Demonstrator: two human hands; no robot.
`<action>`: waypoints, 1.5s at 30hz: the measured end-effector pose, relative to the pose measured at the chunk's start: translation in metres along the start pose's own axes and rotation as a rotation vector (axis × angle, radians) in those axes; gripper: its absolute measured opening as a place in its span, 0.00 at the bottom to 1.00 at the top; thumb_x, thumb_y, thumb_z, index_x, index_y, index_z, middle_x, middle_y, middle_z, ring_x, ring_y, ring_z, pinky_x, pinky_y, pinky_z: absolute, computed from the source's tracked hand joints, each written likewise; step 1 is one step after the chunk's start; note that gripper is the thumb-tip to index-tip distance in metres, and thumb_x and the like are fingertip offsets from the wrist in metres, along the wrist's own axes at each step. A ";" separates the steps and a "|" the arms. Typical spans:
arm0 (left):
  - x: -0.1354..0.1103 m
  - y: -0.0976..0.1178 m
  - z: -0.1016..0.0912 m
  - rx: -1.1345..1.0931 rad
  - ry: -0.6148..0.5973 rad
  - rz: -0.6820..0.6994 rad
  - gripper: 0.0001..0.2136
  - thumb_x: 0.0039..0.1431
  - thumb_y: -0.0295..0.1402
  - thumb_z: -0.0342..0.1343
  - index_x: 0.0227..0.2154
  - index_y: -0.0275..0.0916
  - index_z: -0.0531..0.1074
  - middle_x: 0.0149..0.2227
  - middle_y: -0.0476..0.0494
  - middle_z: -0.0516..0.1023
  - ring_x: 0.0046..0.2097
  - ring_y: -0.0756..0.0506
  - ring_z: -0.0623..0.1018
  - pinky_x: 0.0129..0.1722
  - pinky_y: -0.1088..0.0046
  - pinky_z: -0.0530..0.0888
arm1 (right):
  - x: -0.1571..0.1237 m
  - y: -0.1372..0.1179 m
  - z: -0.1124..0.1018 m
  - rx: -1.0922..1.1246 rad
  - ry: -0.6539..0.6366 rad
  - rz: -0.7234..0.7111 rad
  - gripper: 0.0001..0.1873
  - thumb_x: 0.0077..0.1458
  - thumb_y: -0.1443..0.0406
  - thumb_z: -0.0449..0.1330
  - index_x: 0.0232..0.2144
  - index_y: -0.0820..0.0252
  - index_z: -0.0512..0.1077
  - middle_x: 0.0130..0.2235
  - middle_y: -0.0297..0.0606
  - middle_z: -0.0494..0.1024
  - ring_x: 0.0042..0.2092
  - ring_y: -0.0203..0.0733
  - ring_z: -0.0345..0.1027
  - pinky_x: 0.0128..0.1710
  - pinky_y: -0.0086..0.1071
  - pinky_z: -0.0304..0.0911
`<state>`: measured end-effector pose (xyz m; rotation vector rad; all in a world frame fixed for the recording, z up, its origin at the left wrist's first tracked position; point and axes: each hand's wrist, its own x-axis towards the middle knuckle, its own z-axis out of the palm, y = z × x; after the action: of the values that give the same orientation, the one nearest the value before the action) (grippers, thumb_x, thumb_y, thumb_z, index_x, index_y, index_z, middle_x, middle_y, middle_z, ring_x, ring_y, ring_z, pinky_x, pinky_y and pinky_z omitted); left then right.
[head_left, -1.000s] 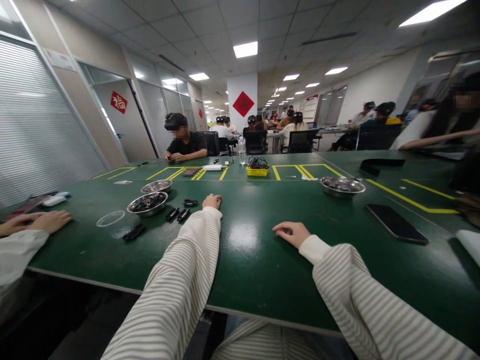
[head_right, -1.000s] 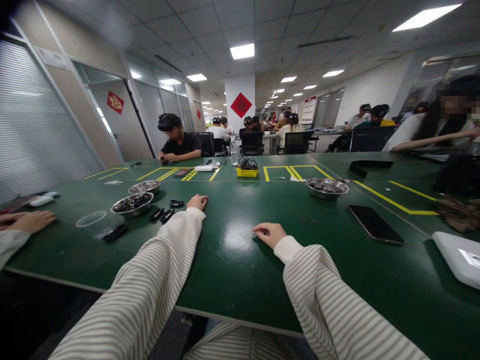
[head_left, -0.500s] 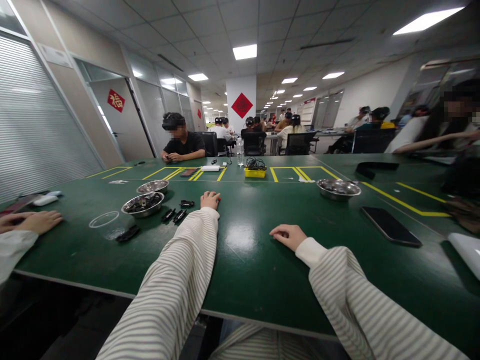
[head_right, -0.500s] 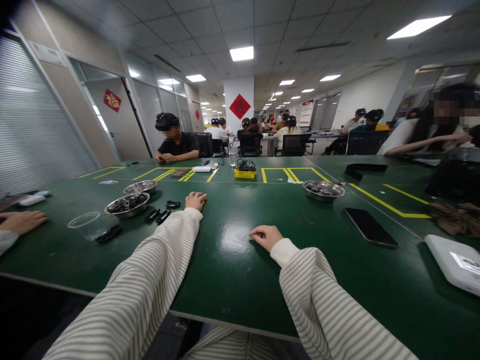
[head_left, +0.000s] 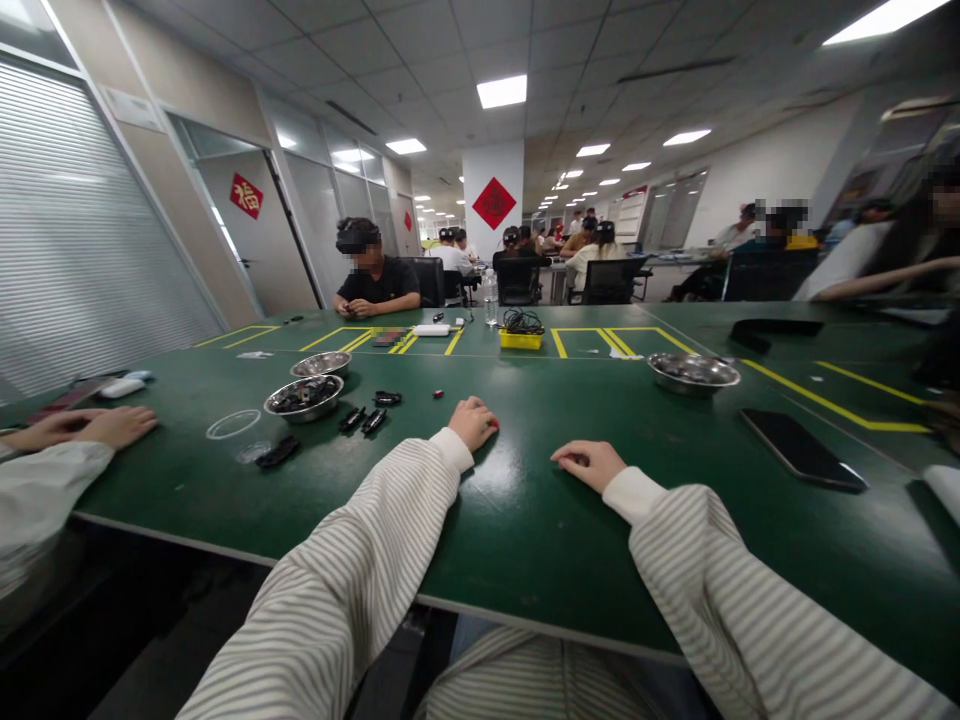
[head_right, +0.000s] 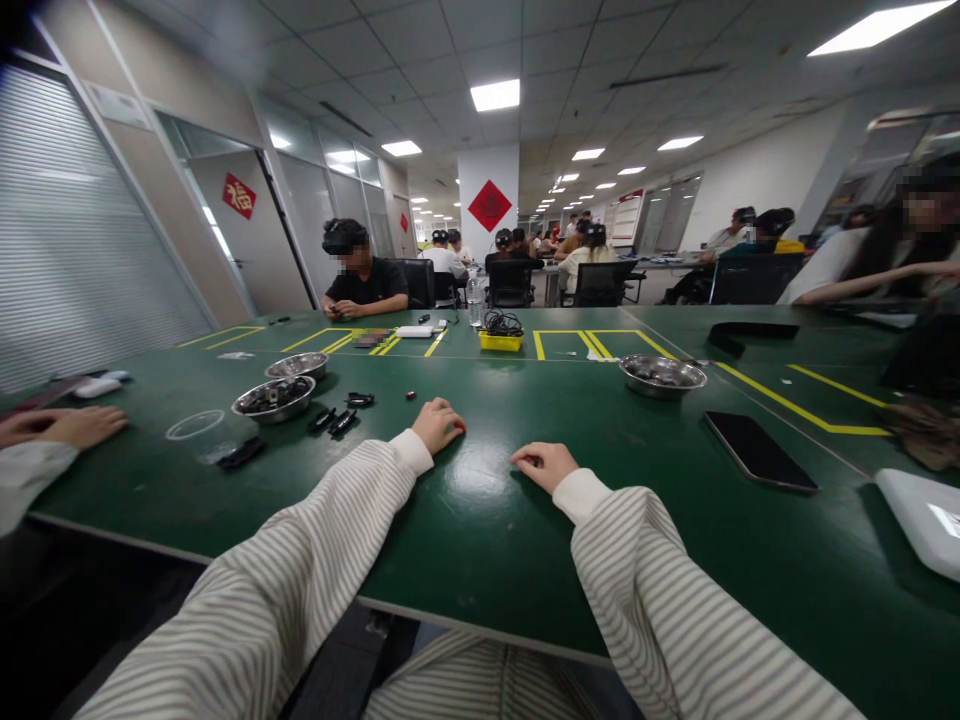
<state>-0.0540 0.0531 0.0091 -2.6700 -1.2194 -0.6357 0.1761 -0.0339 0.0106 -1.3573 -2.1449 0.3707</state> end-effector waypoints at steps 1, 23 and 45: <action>-0.001 0.012 0.001 -0.040 -0.006 0.040 0.06 0.47 0.34 0.49 0.27 0.42 0.70 0.31 0.46 0.71 0.41 0.45 0.60 0.39 0.67 0.57 | 0.000 0.001 0.000 0.004 0.006 0.011 0.10 0.42 0.66 0.51 0.26 0.61 0.72 0.24 0.34 0.73 0.21 0.30 0.60 0.22 0.25 0.57; 0.002 -0.071 0.005 0.019 0.108 -0.622 0.10 0.47 0.26 0.47 0.35 0.35 0.66 0.37 0.38 0.64 0.41 0.43 0.62 0.38 0.66 0.61 | -0.001 0.006 -0.003 -0.006 -0.066 -0.149 0.11 0.38 0.61 0.57 0.26 0.60 0.72 0.30 0.38 0.70 0.27 0.33 0.61 0.28 0.27 0.58; -0.005 0.080 0.012 -0.391 -0.112 0.201 0.08 0.46 0.32 0.50 0.31 0.38 0.65 0.29 0.49 0.68 0.33 0.51 0.66 0.33 0.76 0.63 | 0.000 0.002 0.002 -0.087 -0.010 -0.123 0.12 0.38 0.68 0.54 0.31 0.62 0.68 0.21 0.32 0.67 0.21 0.29 0.56 0.23 0.24 0.56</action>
<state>0.0061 0.0000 0.0003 -3.1353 -0.9077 -0.7699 0.1767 -0.0330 0.0081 -1.2644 -2.2633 0.2391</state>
